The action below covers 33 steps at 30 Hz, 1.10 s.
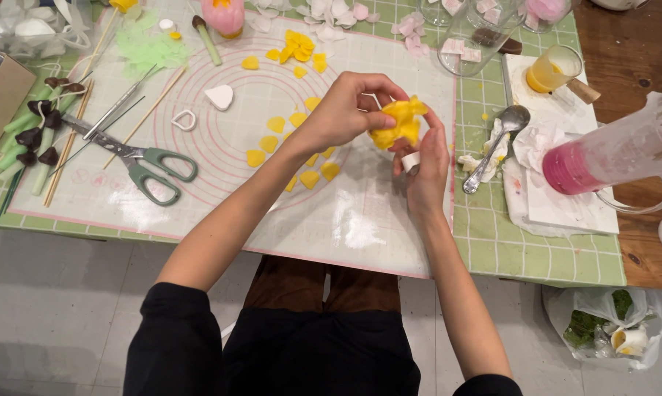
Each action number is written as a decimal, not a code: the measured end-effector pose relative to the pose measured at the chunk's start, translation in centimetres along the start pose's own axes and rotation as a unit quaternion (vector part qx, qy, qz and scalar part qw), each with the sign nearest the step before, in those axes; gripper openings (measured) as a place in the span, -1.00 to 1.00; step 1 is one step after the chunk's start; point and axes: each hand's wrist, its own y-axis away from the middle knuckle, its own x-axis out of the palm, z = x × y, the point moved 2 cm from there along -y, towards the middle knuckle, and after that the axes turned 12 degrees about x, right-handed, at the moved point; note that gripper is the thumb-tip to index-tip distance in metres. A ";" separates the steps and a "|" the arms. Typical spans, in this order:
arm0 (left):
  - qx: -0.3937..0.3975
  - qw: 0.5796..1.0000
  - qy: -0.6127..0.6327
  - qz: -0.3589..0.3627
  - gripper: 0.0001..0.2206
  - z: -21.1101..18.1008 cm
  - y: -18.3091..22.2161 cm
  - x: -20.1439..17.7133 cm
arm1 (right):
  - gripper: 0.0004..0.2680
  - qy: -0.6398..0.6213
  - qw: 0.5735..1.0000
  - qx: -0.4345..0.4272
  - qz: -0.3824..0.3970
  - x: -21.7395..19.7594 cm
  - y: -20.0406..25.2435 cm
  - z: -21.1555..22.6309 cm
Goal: Assembling small wax petals and components to create decorative flowers for candles.
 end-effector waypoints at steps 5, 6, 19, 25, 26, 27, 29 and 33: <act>-0.003 0.989 0.148 -0.019 -0.76 1.3 -0.5 1.1 | -0.52 -0.120 0.979 0.112 0.117 -1.6 -0.7 -1.9; -0.003 0.989 0.147 -0.020 -0.79 1.7 -0.7 1.4 | -0.51 -0.165 0.966 0.125 0.152 -1.5 -0.7 -1.9; 0.010 0.992 -0.096 0.086 -0.38 -5.0 -2.6 3.3 | -0.75 -0.341 0.920 0.187 0.041 -3.5 -1.6 -2.1; 0.123 0.960 -0.148 0.202 -0.35 -3.5 -5.4 4.5 | -0.76 -0.375 0.893 0.185 0.166 -5.0 -1.7 -3.5; 0.056 0.964 -0.164 0.203 -0.45 -3.8 -5.9 4.8 | -0.79 -0.388 0.889 0.188 0.153 -5.7 -1.9 -4.4; -0.011 0.963 -0.178 0.204 -0.56 -4.0 -6.5 5.0 | -0.80 -0.401 0.885 0.190 0.139 -6.5 -2.1 -5.3; 0.019 0.962 -0.180 0.204 -0.62 -2.6 -7.6 5.5 | -0.78 -0.409 0.888 0.173 0.121 -5.7 -1.9 -4.3; 0.109 0.948 -0.223 0.198 -0.72 -1.0 -11.4 6.5 | -0.55 -0.497 0.853 0.143 0.068 -4.2 -1.7 -0.9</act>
